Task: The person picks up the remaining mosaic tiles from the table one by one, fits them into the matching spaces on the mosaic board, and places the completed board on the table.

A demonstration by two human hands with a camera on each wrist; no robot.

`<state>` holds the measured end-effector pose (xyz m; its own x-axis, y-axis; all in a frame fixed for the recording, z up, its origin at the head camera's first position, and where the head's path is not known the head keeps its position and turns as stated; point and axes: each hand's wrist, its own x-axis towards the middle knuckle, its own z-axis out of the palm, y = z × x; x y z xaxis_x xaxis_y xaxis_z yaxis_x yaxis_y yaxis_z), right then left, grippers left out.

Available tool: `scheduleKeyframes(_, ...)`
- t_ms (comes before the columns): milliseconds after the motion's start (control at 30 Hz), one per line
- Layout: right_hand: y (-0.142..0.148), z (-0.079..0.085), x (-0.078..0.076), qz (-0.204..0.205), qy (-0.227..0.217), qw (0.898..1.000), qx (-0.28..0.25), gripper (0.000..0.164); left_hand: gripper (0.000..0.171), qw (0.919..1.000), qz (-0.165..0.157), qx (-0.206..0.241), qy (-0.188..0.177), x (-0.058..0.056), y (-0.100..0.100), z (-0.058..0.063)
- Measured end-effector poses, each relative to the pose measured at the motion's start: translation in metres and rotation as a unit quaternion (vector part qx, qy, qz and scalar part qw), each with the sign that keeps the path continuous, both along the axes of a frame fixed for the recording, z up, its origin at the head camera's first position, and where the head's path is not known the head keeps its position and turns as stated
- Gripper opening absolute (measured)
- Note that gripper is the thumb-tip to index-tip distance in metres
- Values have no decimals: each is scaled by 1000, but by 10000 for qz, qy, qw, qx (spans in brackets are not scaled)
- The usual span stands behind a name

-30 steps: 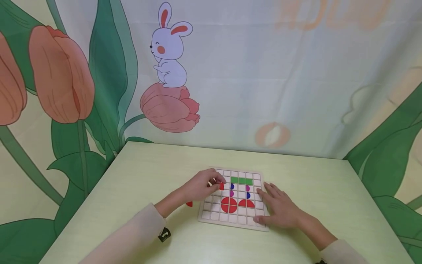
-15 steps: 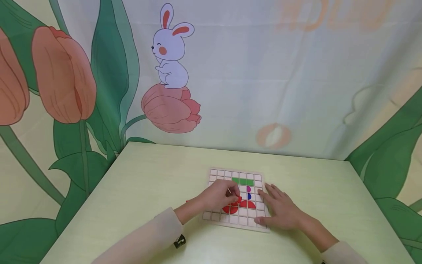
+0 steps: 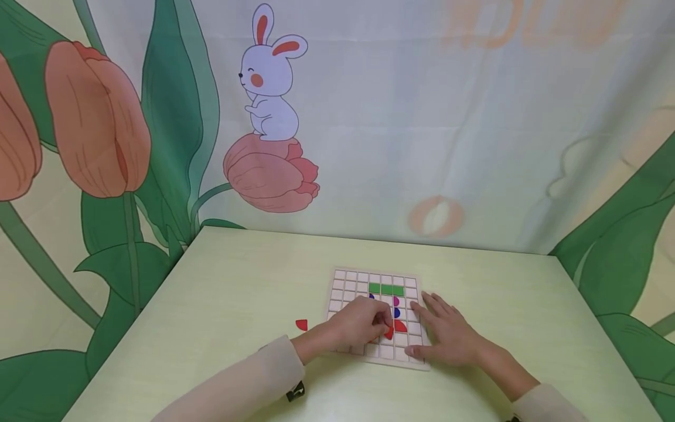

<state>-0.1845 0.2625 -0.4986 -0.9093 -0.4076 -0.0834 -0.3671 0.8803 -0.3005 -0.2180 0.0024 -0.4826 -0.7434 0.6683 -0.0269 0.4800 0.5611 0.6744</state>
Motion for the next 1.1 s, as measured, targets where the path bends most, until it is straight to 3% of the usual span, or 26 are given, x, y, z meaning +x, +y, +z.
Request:
scheduleKeyframes(267,-2,3,0,10,21,10000,0,106,10,9976,-77,-571,387,4,4,-3)
scheduleKeyframes(533,-2,2,0,-2,-18,10000,-2,106,9,9900,-425,-972,934,5,2,-2)
scheduleKeyframes(833,-3,3,-1,-56,-59,10000,7,106,16,9862,-763,-1017,1063,1,-1,-1)
scheduleKeyframes(1100,-3,1,-1,-64,-120,9999,29,106,18,9880,-752,-963,943,0,-2,-1)
